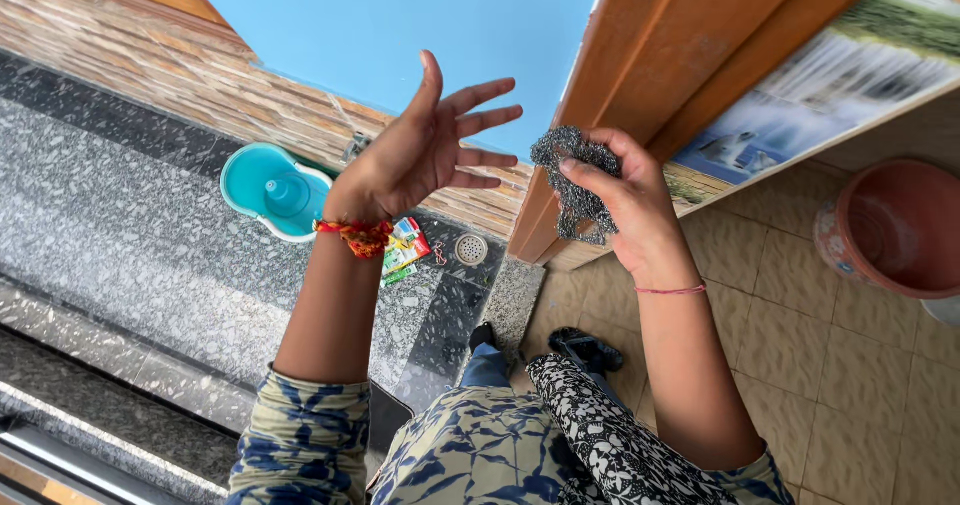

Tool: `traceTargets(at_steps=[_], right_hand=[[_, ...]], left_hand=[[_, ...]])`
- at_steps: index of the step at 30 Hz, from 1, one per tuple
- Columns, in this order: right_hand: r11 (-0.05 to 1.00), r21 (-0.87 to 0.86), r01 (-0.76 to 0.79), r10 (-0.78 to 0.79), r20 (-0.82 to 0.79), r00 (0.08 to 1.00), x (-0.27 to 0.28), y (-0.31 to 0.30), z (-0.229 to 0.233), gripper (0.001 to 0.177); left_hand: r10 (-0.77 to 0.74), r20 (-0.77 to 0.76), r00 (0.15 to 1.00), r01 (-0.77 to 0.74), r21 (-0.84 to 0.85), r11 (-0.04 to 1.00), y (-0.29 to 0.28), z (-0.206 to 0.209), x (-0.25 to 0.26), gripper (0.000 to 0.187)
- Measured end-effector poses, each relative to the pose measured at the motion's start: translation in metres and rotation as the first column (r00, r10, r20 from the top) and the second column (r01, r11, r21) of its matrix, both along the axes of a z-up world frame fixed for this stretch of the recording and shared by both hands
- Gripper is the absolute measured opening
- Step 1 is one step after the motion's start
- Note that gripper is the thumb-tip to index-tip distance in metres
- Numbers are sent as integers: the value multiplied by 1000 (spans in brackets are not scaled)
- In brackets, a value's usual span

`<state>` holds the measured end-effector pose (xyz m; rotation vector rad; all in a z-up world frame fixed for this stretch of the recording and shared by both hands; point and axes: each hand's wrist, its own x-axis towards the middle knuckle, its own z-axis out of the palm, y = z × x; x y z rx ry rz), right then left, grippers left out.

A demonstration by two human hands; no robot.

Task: The person cleans a bathroom sink and surrounding wall tiles using a scouring pad and a brush.

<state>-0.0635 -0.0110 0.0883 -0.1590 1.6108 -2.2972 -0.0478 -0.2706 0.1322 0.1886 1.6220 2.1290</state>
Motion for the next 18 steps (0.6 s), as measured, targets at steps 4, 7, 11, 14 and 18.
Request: traceTargets(at_steps=[4,7,11,14,18], right_hand=[[988,135,69,-63,-50,997,21,53,13,23],[967,227,119,-85,-154,984,38,111,20,21],[951,285,120,-74,-168,983,68,212,28,26],[922,303,239,-228,-74,971,90,290,23,24],[871,305,384,-401,-10,916,128,383,7,23]], left_hand=[[-159,-7,987,155,-174,973,73,15,6,112],[-224,-45,974,181,-445,877,138,25,9,107],[-412,-211,886,8,-883,470,219,30,27,99],[-543,-311,780,175,-724,667,265,6,26,94],[-371,144,918,364,-679,637,383,-76,3,82]])
